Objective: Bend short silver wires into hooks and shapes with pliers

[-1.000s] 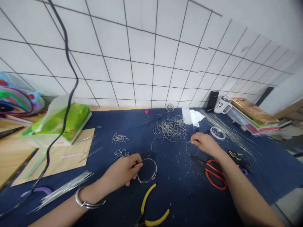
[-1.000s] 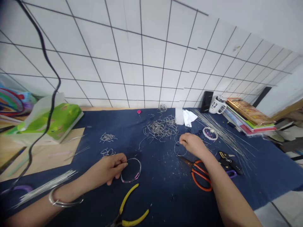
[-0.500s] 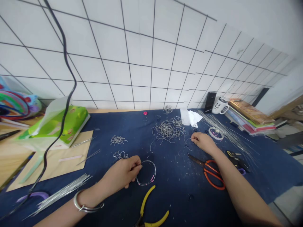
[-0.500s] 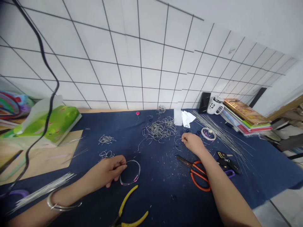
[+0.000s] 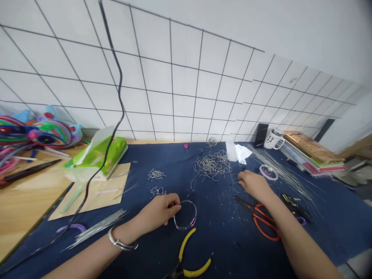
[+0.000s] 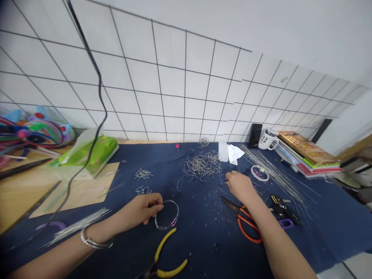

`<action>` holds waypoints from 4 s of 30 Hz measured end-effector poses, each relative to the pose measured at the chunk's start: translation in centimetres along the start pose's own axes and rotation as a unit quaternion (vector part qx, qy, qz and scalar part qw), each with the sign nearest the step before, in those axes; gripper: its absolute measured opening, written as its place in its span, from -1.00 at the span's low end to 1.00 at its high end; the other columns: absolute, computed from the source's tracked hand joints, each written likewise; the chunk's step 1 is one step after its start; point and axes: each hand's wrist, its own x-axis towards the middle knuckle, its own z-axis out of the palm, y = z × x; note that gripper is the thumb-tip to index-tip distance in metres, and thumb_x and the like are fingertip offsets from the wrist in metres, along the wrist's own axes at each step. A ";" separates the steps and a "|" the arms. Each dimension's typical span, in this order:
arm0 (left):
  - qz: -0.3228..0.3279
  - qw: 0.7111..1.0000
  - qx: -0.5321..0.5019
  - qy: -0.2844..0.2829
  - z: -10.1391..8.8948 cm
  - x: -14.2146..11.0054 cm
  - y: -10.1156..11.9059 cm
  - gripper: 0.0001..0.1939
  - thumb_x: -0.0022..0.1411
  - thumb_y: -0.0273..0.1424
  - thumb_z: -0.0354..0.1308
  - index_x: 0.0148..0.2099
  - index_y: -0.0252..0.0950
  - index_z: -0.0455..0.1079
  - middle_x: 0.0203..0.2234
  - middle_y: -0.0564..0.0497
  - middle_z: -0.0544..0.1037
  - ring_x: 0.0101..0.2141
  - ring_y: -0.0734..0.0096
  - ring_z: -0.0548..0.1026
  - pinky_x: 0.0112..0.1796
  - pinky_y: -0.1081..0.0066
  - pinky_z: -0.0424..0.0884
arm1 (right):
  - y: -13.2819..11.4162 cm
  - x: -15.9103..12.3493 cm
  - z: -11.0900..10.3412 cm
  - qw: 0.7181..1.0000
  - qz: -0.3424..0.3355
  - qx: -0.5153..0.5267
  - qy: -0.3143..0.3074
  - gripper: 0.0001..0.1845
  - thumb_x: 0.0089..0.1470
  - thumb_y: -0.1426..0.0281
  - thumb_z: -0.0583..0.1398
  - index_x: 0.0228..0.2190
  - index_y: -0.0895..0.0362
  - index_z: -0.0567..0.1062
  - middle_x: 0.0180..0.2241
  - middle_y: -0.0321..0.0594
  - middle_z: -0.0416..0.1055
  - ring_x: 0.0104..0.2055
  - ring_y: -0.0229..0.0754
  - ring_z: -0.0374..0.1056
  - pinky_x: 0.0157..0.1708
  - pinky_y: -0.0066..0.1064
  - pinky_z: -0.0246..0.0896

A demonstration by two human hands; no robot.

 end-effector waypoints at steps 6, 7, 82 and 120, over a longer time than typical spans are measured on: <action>-0.004 0.999 0.034 0.026 -1.0 -1.6 -0.5 -0.75 0.13 -0.21 -0.11 -0.37 -0.27 0.26 -0.60 0.12 0.36 -0.61 0.53 0.32 -0.58 0.54 0.12 | -10.6 -6.3 -0.9 0.948 -0.299 0.104 -0.005 -0.66 0.07 0.14 0.00 -0.20 0.07 0.34 -0.25 -0.21 0.32 -0.20 -0.16 0.19 -0.21 -0.35 0.07; 0.003 0.998 0.053 0.035 -1.1 -1.9 -0.5 -0.76 0.13 -0.23 -0.10 -0.37 -0.27 0.27 -0.60 0.12 0.36 -0.59 0.53 0.31 -0.57 0.53 0.10 | -12.2 -7.0 -0.2 0.932 -0.348 0.106 -0.012 -0.54 -0.01 0.04 0.04 -0.16 0.09 0.31 -0.20 -0.17 0.30 -0.16 -0.10 0.16 -0.20 -0.30 0.08; -0.007 0.996 -0.040 -0.076 -8.0 -4.6 -2.4 -0.85 0.11 -0.34 0.01 -0.35 -0.30 0.33 -0.56 0.10 0.40 -0.58 0.59 0.36 -0.53 0.55 0.22 | -17.4 0.9 3.6 0.882 -0.124 0.454 -0.028 -0.67 -0.07 0.26 0.10 -0.21 0.09 0.32 -0.33 -0.22 0.36 -0.32 -0.18 0.31 -0.32 -0.32 0.21; 0.002 0.944 -0.165 0.286 -8.8 -2.4 -6.6 -0.84 0.14 -0.31 -0.02 -0.33 -0.30 0.27 -0.56 0.06 0.42 -0.61 0.59 0.37 -0.60 0.57 0.20 | -17.6 4.4 1.9 0.969 -0.213 0.119 0.046 -0.59 0.07 0.05 -0.08 -0.30 0.02 0.39 -0.42 -0.24 0.32 -0.35 -0.20 0.29 -0.47 -0.45 0.10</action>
